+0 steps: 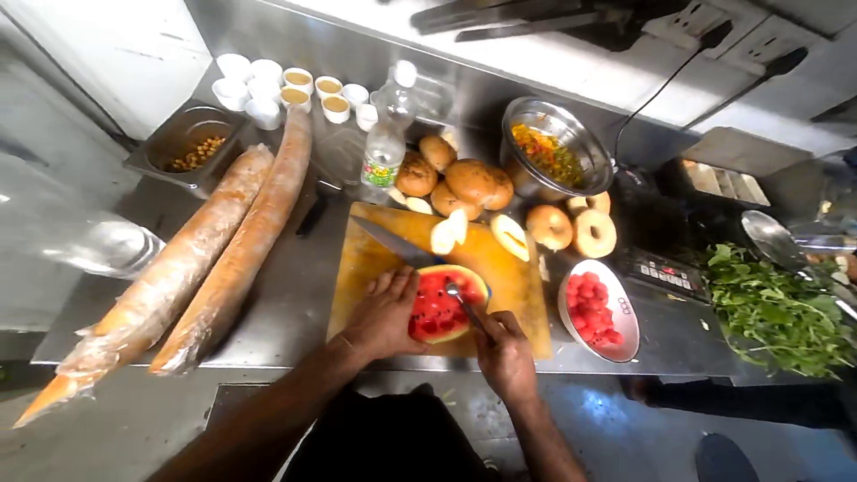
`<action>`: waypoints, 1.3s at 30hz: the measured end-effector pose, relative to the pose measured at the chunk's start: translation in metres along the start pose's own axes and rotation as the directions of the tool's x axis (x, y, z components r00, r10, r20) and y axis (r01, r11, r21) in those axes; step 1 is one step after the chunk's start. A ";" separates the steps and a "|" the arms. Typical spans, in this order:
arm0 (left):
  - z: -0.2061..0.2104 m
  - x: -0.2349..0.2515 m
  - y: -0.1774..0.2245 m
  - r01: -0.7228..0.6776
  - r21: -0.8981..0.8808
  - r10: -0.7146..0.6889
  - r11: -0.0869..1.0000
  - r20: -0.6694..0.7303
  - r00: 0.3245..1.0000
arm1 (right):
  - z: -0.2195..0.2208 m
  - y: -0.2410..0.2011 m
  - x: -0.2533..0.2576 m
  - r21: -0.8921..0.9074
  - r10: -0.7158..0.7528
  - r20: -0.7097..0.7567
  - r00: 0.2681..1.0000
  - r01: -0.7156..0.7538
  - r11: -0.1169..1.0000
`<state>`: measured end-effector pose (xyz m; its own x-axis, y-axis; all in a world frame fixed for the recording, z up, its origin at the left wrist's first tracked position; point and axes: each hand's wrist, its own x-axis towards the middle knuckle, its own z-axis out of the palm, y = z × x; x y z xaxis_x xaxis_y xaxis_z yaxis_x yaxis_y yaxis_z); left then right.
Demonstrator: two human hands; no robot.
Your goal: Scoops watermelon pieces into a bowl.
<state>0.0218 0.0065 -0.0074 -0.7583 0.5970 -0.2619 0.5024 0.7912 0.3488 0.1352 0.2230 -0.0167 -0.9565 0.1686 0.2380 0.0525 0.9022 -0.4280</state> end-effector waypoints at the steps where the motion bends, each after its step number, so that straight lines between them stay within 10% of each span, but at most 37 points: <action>1: 0.001 0.000 0.000 -0.005 -0.002 0.005 1.000 -0.011 1.000 | -0.001 -0.001 0.001 -0.011 0.002 0.006 1.000 -0.002 1.000; 15: 0.005 -0.009 0.012 -0.015 0.065 0.020 0.998 -0.078 0.997 | -0.003 -0.024 0.002 -0.199 0.074 0.151 0.986 -0.043 0.979; 19: 0.016 -0.016 0.018 -0.060 0.127 0.083 0.990 -0.181 0.980 | -0.027 -0.036 0.013 0.076 0.344 0.471 0.812 -0.426 0.902; 22: 0.025 -0.020 0.018 -0.093 0.184 0.143 0.978 -0.277 0.950 | -0.033 -0.025 0.011 0.555 0.371 0.691 0.621 -0.784 0.279; 24: 0.033 -0.021 0.014 -0.109 0.214 0.179 0.971 -0.341 0.923 | -0.028 -0.016 0.001 0.609 0.255 0.788 0.560 -0.769 -0.194; 29: 0.038 -0.021 0.016 -0.097 0.190 0.168 0.977 -0.405 0.899 | 0.012 -0.003 -0.030 0.445 -0.106 0.674 0.731 -0.516 -0.732; 35: 0.036 -0.015 0.012 -0.095 0.075 0.117 0.993 -0.392 0.912 | -0.005 0.015 -0.028 0.729 -0.019 0.520 0.854 -0.456 -0.510; 39: 0.018 -0.007 0.011 -0.028 0.000 0.027 1.000 -0.187 0.982 | -0.072 0.041 -0.020 0.845 0.489 -0.025 0.872 -0.243 0.476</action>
<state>0.0403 0.0132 -0.0183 -0.8087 0.5829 -0.0793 0.5231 0.7742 0.3563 0.1770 0.2850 0.0239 -0.8012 0.5981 0.0196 0.0150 0.0528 -0.9985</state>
